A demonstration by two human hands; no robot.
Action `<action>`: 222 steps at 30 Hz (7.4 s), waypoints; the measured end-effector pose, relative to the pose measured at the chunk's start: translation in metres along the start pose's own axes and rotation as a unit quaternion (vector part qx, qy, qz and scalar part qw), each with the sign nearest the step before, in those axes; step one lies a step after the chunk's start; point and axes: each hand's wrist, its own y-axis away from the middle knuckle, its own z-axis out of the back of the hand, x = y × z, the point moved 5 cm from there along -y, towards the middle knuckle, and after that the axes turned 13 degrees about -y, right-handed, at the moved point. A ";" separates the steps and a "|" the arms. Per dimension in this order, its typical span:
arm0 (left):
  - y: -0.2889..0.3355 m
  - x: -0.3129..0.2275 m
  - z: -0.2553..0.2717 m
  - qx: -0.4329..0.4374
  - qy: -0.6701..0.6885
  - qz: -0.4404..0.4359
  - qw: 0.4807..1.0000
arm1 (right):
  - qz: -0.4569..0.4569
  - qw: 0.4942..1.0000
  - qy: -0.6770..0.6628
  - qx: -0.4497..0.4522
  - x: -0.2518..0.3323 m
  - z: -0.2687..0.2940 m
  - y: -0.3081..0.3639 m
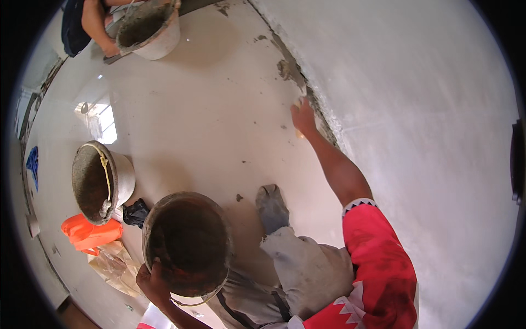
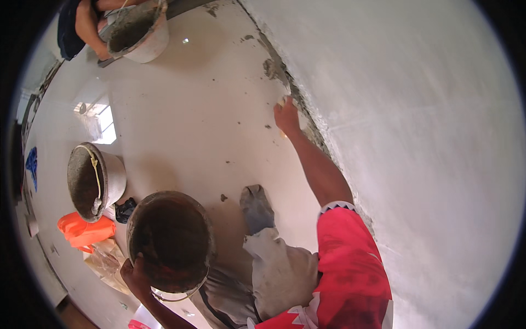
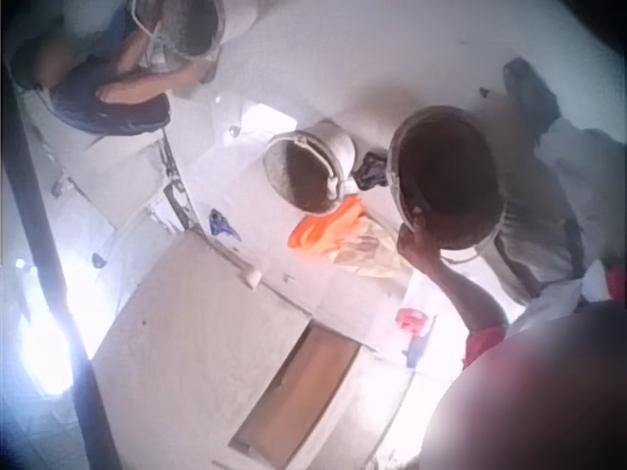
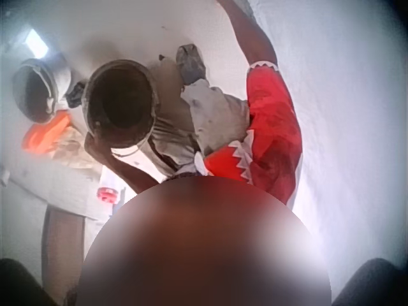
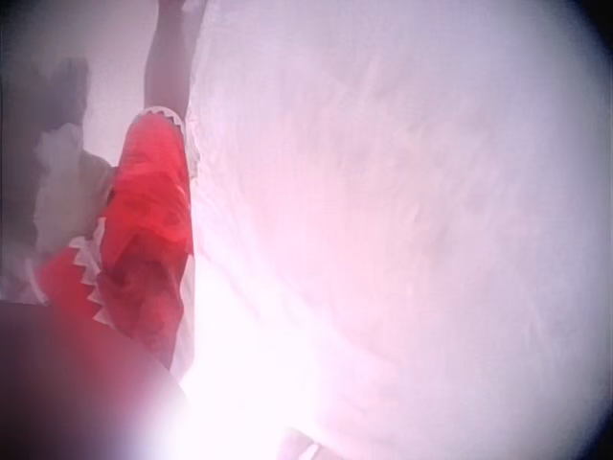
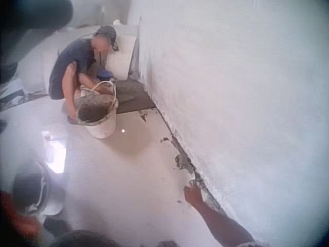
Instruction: The person scoops wet cement from a pile into a bucket using a trowel, then carries the bucket into a room and applies the cement along the floor edge near a wall. Another person is also working nearby with a separate bucket.
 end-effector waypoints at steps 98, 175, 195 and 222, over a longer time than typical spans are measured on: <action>0.034 0.015 -0.013 -0.048 -0.138 -0.043 0.988 | 0.327 0.691 0.148 0.628 0.293 -0.031 0.256; 0.022 0.030 -0.010 -0.126 -0.048 0.015 0.991 | 0.070 0.561 0.227 0.793 0.282 -0.094 0.310; 0.014 0.030 -0.015 -0.136 -0.051 0.014 0.989 | -0.007 0.602 0.226 0.766 0.285 -0.086 0.308; 0.015 0.033 -0.015 -0.163 -0.050 0.007 0.985 | 0.066 0.589 0.204 0.779 0.308 -0.069 0.324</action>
